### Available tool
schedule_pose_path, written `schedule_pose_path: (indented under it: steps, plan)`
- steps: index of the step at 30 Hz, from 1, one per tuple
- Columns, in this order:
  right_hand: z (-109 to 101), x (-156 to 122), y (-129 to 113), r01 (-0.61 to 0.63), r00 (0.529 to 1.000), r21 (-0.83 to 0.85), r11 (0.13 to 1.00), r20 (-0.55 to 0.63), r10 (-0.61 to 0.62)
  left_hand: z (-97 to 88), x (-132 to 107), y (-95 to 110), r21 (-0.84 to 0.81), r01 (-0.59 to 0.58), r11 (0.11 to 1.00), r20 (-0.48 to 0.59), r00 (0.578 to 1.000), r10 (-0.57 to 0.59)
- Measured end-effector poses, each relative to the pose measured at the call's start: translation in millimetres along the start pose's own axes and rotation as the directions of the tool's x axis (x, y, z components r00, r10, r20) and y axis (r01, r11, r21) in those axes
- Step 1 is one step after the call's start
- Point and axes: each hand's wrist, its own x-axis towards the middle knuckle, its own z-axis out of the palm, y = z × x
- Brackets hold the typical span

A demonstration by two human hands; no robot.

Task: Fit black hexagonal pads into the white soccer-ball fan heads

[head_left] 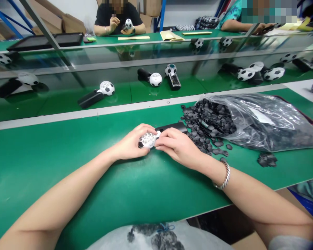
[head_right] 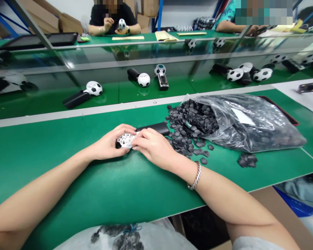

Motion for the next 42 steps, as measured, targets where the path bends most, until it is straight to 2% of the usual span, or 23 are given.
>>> schedule_pose_path:
  steps: [6, 13, 20, 29, 34, 36, 39, 40, 42]
  plan:
    - [8.6, 1.3, 0.0, -0.026, 0.997, 0.056, 0.998, -0.064, 0.030, 2.3, 0.9, -0.8, -0.020, 0.000, 1.000, -0.014, 1.000, -0.001]
    - [12.4, 2.4, 1.4, -0.149, 0.981, 0.124, 0.981, -0.103, 0.162, 6.6, 0.9, -0.7, -0.017, 0.018, 1.000, -0.072, 0.997, -0.019]
    - [15.4, 3.8, 1.4, -0.085, 0.986, 0.116, 0.990, -0.132, 0.100, 8.4, -0.1, 0.3, -0.047, 0.024, 0.999, -0.080, 0.996, -0.028]
    - [10.7, 6.5, -0.5, -0.258, 0.966, 0.054, 0.965, -0.009, 0.259, 9.3, 0.8, 2.8, -0.018, 0.028, 0.999, -0.083, 0.996, -0.030]
    - [11.9, 10.8, 0.0, -0.332, 0.943, 0.072, 0.940, 0.008, 0.332, 14.1, 3.4, 1.2, 0.000, 0.007, 1.000, -0.127, 0.992, -0.006]
    - [10.3, 12.2, 6.3, -0.299, 0.954, 0.093, 0.950, 0.000, 0.300, 16.2, 4.6, -1.7, -0.004, -0.007, 1.000, -0.159, 0.987, 0.006]
    - [0.7, 12.1, 24.1, -0.172, 0.985, 0.067, 0.983, -0.004, 0.173, 17.6, 5.3, -5.4, -0.096, 0.024, 0.995, -0.202, 0.978, -0.043]
    - [-3.5, 11.7, 32.1, -0.134, 0.991, 0.018, 0.991, 0.019, 0.134, 17.0, 5.4, -6.5, -0.138, 0.052, 0.989, -0.203, 0.976, -0.080]
    - [-10.4, 11.6, 50.0, -0.151, 0.974, -0.117, 0.982, 0.152, 0.168, 12.5, 4.7, -9.3, -0.200, 0.128, 0.972, -0.177, 0.970, -0.164]
